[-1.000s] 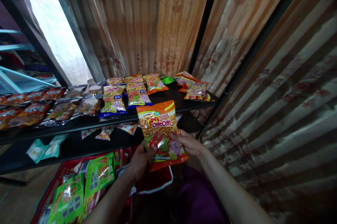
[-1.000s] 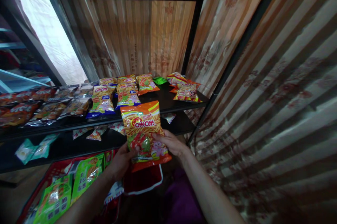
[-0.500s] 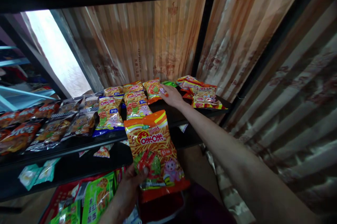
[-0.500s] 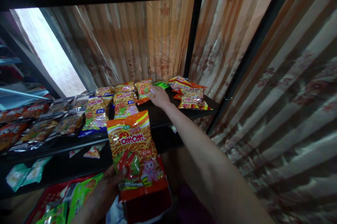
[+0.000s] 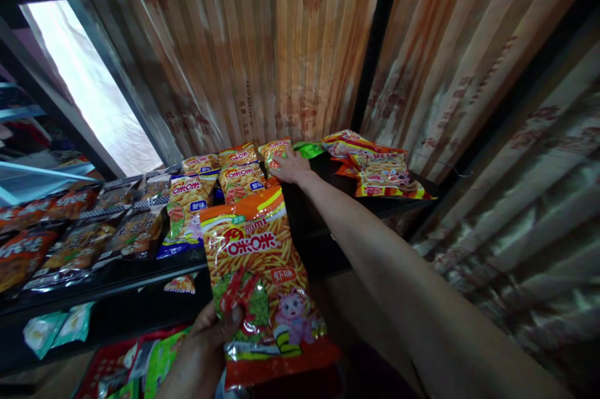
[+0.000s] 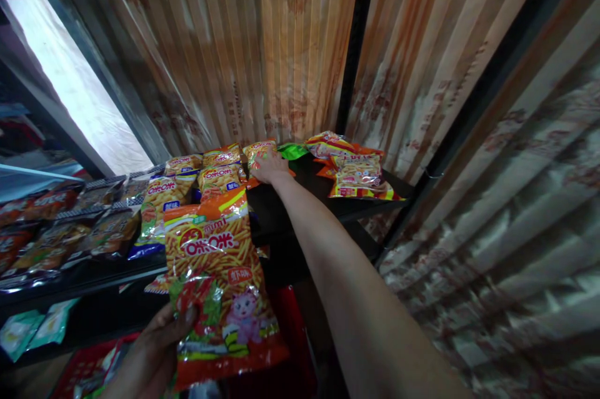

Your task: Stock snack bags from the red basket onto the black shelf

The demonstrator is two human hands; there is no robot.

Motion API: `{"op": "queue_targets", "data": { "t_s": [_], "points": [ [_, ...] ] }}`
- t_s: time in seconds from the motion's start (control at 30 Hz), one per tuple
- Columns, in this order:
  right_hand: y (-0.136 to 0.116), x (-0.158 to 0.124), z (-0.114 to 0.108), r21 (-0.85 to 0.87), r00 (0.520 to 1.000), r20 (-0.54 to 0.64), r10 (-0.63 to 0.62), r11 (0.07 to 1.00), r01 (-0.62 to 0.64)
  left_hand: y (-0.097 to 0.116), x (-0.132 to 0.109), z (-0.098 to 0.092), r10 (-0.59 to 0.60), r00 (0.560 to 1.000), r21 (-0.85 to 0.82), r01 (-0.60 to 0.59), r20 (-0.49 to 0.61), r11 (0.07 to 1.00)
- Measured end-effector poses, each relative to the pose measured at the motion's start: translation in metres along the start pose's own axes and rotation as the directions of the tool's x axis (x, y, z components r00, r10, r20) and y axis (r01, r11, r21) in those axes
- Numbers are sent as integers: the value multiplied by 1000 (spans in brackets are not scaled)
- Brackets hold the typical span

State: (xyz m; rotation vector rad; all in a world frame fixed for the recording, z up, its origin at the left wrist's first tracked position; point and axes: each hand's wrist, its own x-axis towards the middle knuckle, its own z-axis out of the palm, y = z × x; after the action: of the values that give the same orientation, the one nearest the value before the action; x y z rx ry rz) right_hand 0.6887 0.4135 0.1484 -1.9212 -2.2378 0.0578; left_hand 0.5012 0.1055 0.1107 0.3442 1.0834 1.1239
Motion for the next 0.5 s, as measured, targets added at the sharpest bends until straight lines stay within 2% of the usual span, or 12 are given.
{"op": "queue_targets", "data": {
  "t_s": [0.13,0.27,0.4,0.5],
  "points": [
    [15,-8,-5,-22,998,-29,48,999,-49,15,6,-1,25,1000,49,-26,16,998],
    [32,-28,-15,-52,998,-24,65,996,-67,22,10,4,99,995,64,-98,-17,993],
    [47,-54,-24,-89,993,-83,87,992,-94,30,16,19,185,981,90,-179,-58,980],
    [57,-70,-28,-97,986,-110,129,985,-140,40,21,36,189,982,94,-189,9,977]
  ]
}}
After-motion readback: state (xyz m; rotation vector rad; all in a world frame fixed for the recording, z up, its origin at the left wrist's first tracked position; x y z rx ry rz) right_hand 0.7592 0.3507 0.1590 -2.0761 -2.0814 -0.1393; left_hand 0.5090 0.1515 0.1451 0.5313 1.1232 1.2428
